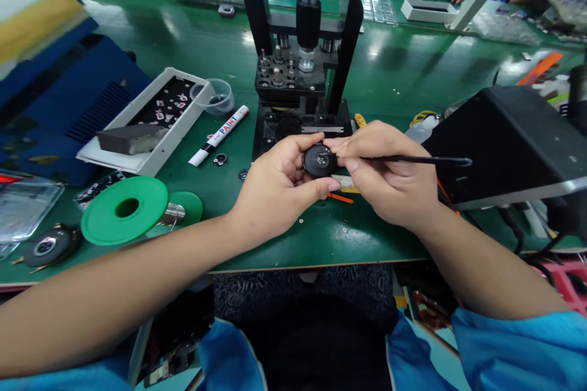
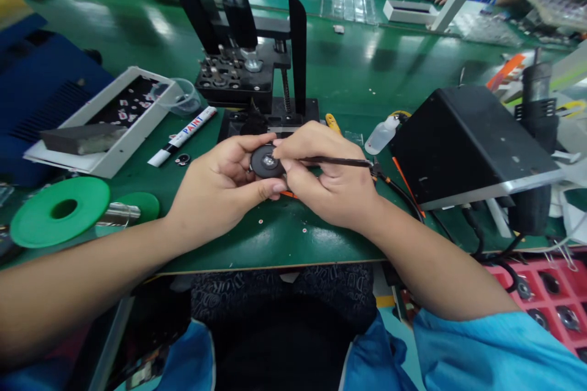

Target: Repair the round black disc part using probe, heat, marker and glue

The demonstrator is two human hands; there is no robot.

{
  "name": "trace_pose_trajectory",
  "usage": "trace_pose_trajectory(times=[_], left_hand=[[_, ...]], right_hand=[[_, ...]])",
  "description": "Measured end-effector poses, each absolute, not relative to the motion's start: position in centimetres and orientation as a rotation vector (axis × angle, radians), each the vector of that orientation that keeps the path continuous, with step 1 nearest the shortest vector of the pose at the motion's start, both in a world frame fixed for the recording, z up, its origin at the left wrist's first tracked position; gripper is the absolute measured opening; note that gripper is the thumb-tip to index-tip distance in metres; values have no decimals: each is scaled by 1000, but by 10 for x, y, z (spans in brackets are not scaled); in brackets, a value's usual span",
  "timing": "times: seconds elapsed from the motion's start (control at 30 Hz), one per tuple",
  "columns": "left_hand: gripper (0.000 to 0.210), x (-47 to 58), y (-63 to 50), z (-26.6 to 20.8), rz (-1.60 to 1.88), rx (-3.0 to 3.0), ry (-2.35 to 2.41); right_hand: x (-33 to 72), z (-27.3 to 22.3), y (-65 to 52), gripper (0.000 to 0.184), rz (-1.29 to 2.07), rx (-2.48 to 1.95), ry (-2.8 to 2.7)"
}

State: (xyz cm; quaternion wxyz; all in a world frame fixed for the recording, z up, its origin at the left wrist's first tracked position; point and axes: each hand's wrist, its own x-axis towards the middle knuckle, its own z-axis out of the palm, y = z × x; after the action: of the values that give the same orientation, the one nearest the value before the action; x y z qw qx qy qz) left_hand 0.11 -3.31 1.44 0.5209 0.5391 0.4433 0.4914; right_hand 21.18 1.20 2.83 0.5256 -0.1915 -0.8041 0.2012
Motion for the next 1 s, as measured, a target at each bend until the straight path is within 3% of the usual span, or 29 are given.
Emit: trace_pose_trajectory(times=[1.0], left_hand=[[64,0,-33,13,1174,1301,1061]], right_hand=[[215,26,16,18,587,-439,-1932]])
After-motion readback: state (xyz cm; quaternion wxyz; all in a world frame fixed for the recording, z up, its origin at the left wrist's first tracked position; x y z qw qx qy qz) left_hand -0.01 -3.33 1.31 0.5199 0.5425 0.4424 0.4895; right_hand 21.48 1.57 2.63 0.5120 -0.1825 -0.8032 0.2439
